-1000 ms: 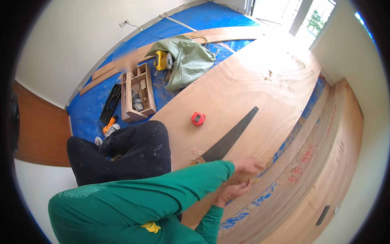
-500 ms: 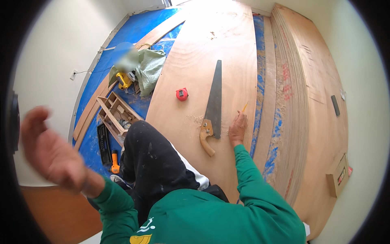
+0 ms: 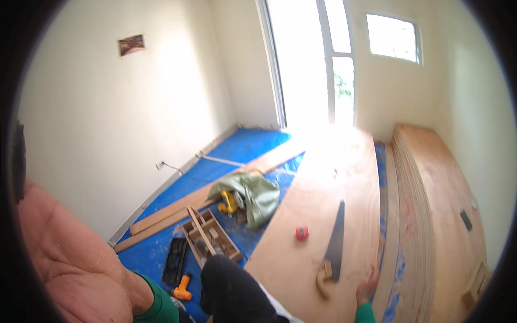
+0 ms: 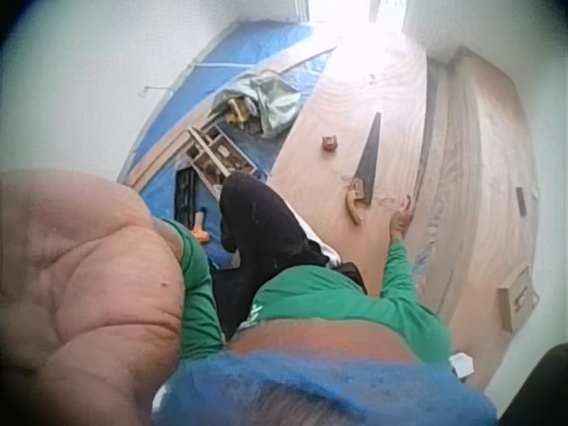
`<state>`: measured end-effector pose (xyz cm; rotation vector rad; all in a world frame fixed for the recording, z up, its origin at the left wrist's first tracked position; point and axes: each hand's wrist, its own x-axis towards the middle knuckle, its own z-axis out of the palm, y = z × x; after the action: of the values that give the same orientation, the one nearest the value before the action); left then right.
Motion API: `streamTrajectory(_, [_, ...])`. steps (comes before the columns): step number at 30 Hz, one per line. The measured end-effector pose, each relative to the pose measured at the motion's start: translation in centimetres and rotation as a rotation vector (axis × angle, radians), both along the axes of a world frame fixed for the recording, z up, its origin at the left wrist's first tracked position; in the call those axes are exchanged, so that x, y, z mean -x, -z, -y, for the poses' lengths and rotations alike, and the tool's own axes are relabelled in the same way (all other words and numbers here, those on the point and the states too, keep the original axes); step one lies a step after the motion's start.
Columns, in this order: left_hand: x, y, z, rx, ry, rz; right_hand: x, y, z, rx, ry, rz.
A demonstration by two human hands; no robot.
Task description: The person assembles a wooden cabinet by driving screws into pre-drilled holes using a cordless drill. They then measure and mark a wooden plank with a tape measure and pencil, and cut the plank with a hand saw.
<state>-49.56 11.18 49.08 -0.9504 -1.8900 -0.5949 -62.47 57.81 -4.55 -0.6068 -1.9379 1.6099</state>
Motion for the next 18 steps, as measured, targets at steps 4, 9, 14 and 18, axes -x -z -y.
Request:
streamTrajectory(4, [-1.0,1.8,1.5,-0.012,-0.023,-0.015,-4.9,-3.3,0.9,-0.112,-0.057,0.089])
streamTrajectory(9, [-3.9,2.8,4.1,0.023,-0.089,-0.064,-4.2,-8.7,6.9,-0.374,-0.328,-0.079])
streamTrajectory(14, [-6.7,0.9,8.3,0.045,-0.281,-0.089,-2.9,-13.0,19.2,-0.526,-0.880,-0.248])
streamTrajectory(18, [-9.5,-0.9,18.3,0.088,-0.615,-0.151,0.8,-12.1,32.1,-0.574,-1.066,-0.237])
